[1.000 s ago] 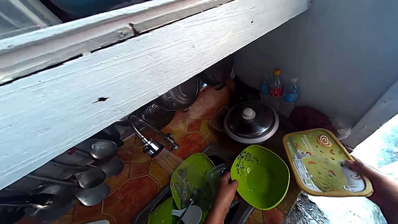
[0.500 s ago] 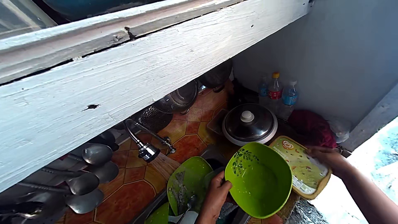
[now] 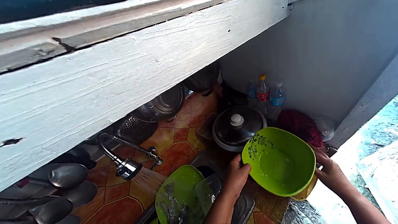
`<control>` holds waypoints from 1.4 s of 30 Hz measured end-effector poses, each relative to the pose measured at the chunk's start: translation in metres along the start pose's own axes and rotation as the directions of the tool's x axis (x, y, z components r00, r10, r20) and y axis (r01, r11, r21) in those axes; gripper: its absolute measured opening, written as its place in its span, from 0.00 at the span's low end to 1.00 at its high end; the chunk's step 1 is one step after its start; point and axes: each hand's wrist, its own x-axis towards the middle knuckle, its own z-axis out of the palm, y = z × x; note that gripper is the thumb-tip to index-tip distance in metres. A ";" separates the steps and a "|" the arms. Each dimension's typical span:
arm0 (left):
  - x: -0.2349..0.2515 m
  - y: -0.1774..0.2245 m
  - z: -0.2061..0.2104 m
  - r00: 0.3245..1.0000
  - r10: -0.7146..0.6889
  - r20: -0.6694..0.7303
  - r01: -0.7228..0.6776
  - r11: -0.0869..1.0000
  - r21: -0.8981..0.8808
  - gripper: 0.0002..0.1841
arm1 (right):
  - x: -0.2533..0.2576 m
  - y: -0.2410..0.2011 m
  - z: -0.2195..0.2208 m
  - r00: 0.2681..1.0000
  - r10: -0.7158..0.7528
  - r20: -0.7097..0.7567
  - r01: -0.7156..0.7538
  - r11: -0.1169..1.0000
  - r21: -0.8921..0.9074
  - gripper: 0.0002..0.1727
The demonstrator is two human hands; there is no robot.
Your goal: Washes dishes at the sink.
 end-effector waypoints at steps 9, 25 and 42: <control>0.003 0.021 -0.005 0.991 0.062 -0.119 -0.072 0.994 -0.080 0.17 | -0.038 -0.038 0.013 0.881 -0.384 0.276 0.457 0.840 -0.291 0.19; -0.041 0.011 -0.068 0.924 0.133 -0.359 -0.209 0.961 -0.180 0.16 | -0.054 -0.043 0.012 0.842 -0.450 0.297 0.536 0.759 -0.368 0.09; -0.035 0.006 -0.057 0.945 0.111 -0.307 -0.168 0.972 -0.166 0.16 | -0.064 -0.022 0.012 0.861 -0.432 0.268 0.507 0.773 -0.381 0.12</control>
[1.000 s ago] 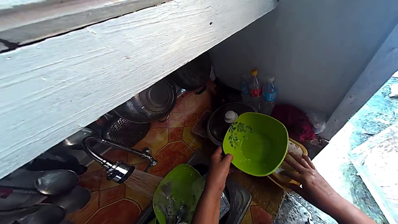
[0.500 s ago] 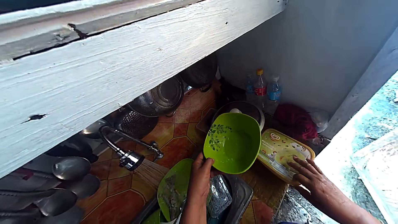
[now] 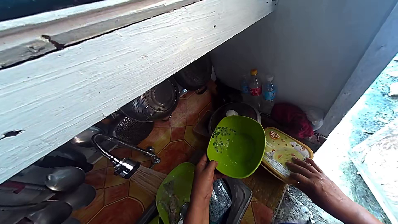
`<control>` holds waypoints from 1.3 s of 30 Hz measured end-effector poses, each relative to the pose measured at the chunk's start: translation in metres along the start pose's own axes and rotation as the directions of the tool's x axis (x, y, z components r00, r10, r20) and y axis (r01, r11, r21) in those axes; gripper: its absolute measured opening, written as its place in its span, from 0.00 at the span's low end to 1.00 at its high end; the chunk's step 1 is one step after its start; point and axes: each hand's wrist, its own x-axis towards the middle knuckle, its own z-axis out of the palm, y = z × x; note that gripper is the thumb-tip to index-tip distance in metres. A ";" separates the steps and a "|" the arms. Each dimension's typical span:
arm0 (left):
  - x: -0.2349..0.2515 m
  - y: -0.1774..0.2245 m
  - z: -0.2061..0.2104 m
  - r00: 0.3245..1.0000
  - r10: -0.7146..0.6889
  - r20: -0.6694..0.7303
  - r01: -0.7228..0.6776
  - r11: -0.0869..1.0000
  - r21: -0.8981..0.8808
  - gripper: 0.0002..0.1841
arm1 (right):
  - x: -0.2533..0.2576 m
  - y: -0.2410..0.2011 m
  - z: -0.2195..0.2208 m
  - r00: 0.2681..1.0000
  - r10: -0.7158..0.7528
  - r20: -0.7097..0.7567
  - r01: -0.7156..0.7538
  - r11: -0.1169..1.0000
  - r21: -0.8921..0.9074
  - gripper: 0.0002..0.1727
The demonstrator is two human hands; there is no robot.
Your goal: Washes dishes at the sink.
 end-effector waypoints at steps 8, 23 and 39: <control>0.002 -0.002 -0.003 1.000 0.000 -0.019 0.000 1.000 -0.026 0.16 | 0.001 -0.006 0.015 0.999 0.005 -0.043 0.000 0.994 0.109 0.14; 0.004 -0.005 -0.010 1.000 0.006 -0.022 -0.007 0.999 -0.044 0.17 | 0.025 -0.028 0.024 0.999 -0.001 0.035 0.001 1.000 -0.009 0.19; 0.002 -0.006 0.003 0.998 -0.015 0.053 0.017 0.999 -0.045 0.17 | 0.023 -0.003 0.011 0.996 -0.030 0.080 0.026 0.999 0.047 0.09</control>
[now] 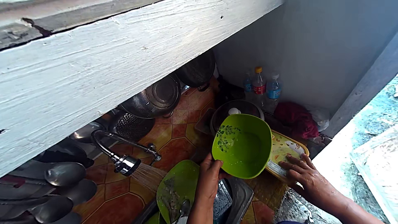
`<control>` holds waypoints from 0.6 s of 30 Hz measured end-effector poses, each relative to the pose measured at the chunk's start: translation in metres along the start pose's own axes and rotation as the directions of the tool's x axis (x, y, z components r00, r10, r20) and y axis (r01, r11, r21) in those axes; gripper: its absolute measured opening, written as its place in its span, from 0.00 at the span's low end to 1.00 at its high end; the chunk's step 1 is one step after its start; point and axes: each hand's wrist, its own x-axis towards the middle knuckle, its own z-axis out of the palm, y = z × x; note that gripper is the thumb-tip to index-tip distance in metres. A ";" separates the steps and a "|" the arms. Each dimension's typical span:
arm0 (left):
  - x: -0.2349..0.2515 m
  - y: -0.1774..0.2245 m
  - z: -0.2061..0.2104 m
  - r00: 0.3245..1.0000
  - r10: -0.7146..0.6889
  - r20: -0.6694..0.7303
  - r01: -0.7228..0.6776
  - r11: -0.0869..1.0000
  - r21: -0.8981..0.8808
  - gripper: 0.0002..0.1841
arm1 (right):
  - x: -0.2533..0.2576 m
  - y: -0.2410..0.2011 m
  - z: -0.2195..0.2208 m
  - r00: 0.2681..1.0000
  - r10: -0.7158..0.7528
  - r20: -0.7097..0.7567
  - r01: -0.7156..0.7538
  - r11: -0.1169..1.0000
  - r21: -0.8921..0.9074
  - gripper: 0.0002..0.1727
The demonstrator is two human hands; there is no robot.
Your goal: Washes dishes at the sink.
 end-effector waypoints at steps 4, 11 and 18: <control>-0.001 -0.004 0.035 0.991 -0.057 0.125 0.049 0.997 0.066 0.18 | 0.003 0.006 -0.002 0.998 -0.060 -0.025 0.060 0.998 0.001 0.12; 0.014 -0.036 0.093 0.948 -0.212 0.237 0.165 0.965 0.203 0.22 | -0.018 0.016 0.003 0.927 0.032 -0.373 -0.060 0.996 -0.064 0.09; 0.032 -0.049 0.123 0.922 -0.281 0.266 0.231 0.952 0.203 0.24 | -0.036 0.013 0.021 0.850 0.231 -0.474 -0.250 0.968 0.024 0.11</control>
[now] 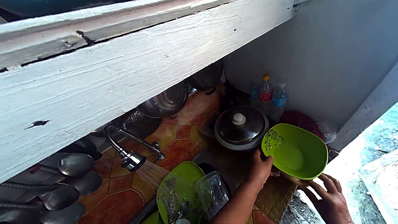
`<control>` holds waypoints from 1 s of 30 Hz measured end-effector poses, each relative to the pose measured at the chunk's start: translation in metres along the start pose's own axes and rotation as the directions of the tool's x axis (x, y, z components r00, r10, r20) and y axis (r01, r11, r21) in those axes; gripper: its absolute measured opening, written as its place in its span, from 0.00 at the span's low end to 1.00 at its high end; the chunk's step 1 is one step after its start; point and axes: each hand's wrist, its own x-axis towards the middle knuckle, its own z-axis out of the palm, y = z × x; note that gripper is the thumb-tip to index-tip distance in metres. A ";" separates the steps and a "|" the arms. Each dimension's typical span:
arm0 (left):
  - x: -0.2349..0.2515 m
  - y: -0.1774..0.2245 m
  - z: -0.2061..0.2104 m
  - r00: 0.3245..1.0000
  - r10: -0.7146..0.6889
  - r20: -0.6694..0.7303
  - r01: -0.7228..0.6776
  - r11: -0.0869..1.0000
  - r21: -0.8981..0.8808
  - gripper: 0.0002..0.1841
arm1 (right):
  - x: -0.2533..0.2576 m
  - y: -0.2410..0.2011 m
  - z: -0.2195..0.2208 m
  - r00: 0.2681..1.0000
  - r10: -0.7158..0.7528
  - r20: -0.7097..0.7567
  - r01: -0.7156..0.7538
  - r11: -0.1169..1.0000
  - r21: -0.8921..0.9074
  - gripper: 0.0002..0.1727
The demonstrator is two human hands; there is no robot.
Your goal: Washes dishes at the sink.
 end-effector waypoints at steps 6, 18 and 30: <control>-0.003 0.001 -0.005 1.000 0.021 0.017 -0.021 1.000 -0.015 0.27 | 0.024 0.006 0.013 1.000 -0.009 0.005 0.009 0.999 -0.037 0.13; -0.130 -0.070 -0.174 0.950 0.211 -0.230 -0.148 0.954 0.262 0.21 | 0.017 -0.029 -0.012 0.993 -0.035 0.112 0.031 0.999 0.038 0.18; -0.243 -0.134 -0.239 0.600 -0.005 -0.800 -0.319 0.916 -0.245 0.21 | 0.047 -0.226 0.120 0.641 -0.227 0.734 -0.134 0.907 0.398 0.43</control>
